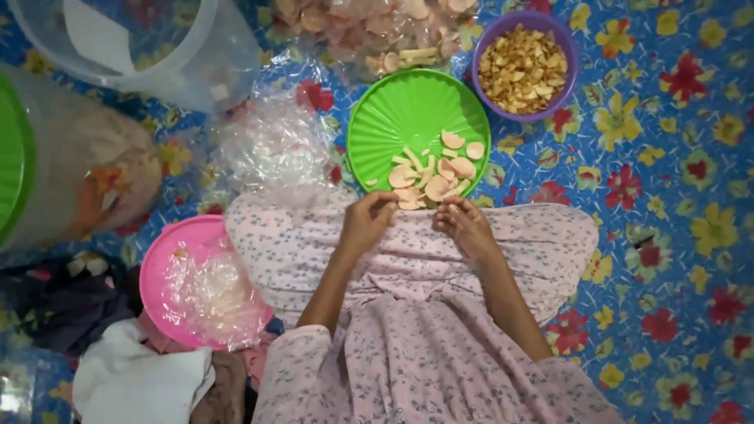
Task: Sorting and packaging thin food slices from a large container into smaller portions on a plate.
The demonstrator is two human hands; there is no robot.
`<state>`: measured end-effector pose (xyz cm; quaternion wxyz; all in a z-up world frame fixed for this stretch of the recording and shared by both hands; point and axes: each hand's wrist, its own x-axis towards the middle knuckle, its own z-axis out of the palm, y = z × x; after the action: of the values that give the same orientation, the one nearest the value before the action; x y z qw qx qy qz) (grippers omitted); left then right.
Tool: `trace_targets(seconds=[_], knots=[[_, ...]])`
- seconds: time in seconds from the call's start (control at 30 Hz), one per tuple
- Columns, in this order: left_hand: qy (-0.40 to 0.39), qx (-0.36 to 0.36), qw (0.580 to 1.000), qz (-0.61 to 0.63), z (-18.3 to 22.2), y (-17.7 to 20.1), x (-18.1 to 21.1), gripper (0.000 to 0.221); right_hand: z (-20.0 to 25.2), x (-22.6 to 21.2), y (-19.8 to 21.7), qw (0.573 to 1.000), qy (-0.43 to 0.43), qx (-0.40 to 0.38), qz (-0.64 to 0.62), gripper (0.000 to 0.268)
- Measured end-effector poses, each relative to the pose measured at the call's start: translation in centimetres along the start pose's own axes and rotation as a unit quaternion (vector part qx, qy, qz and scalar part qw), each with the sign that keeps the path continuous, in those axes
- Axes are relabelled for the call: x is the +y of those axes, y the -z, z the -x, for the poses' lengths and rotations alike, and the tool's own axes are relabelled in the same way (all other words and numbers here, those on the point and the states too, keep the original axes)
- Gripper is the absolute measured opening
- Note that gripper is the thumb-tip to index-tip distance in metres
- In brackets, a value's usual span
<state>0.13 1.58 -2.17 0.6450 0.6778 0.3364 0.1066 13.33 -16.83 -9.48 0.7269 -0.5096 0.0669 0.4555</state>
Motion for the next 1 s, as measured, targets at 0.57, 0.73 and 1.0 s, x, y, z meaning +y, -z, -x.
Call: trace_targets(seconds=[0.57, 0.73, 1.0], knots=[[-0.108, 0.115, 0.905, -0.395, 0.7, 11.6, -0.9, 0.025, 0.1, 0.6, 0.9, 0.998, 0.024, -0.012, 0.061, 0.021], [-0.196, 0.222, 0.907, -0.3, -0.5, 12.4, -1.7, 0.007, 1.7, -0.4, -1.7, 0.997, 0.034, -0.015, 0.074, 0.022], [-0.133, 0.109, 0.917, -0.361, 0.6, 11.7, 1.5, 0.056, 3.0, -2.2, -5.0, 0.996, 0.041, -0.049, 0.065, 0.023]])
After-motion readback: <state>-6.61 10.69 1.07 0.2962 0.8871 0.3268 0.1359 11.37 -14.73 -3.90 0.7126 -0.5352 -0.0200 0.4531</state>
